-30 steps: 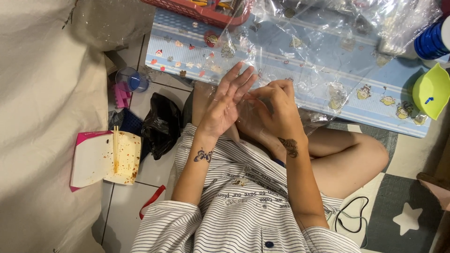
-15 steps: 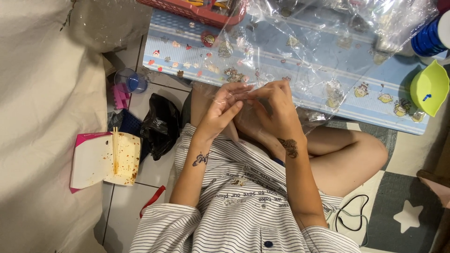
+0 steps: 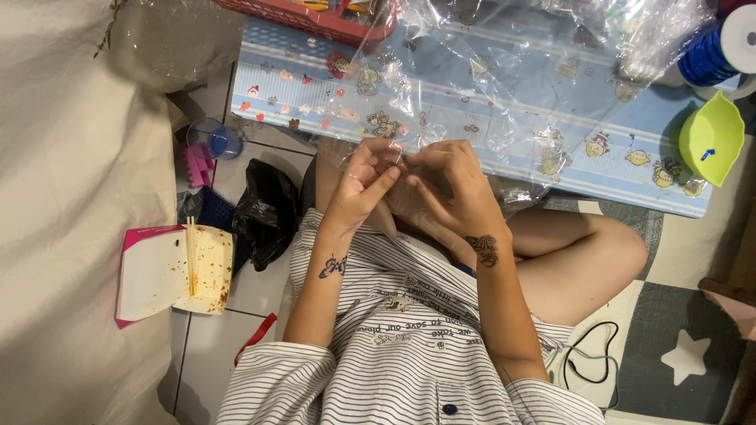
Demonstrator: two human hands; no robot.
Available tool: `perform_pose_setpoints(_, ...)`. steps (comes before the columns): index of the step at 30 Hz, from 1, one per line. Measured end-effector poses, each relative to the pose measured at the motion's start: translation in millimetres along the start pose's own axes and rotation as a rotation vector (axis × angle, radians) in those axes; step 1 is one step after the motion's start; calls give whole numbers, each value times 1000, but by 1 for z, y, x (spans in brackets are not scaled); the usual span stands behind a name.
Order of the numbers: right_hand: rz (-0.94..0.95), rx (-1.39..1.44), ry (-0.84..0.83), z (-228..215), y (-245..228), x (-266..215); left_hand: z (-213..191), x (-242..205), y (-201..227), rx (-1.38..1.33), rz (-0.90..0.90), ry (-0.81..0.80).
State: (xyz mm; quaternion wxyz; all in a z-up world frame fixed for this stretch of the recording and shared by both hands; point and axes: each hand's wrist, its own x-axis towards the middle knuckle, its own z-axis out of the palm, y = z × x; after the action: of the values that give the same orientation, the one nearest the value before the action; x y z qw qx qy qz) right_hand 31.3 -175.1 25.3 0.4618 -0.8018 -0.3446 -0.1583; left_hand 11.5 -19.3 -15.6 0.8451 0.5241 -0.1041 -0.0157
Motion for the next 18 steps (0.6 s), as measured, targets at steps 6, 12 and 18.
perform_pose_setpoints(6,30,11,-35,-3,-5,1,-1,-2,5,-83,-25,-7)
perform_pose_setpoints(12,24,18,-26,-1,-1,-2,-4,-4,5,-117,-49,-70)
perform_pose_setpoints(18,83,9,-30,-1,-3,-2,-9,-4,-1,-74,-45,-67)
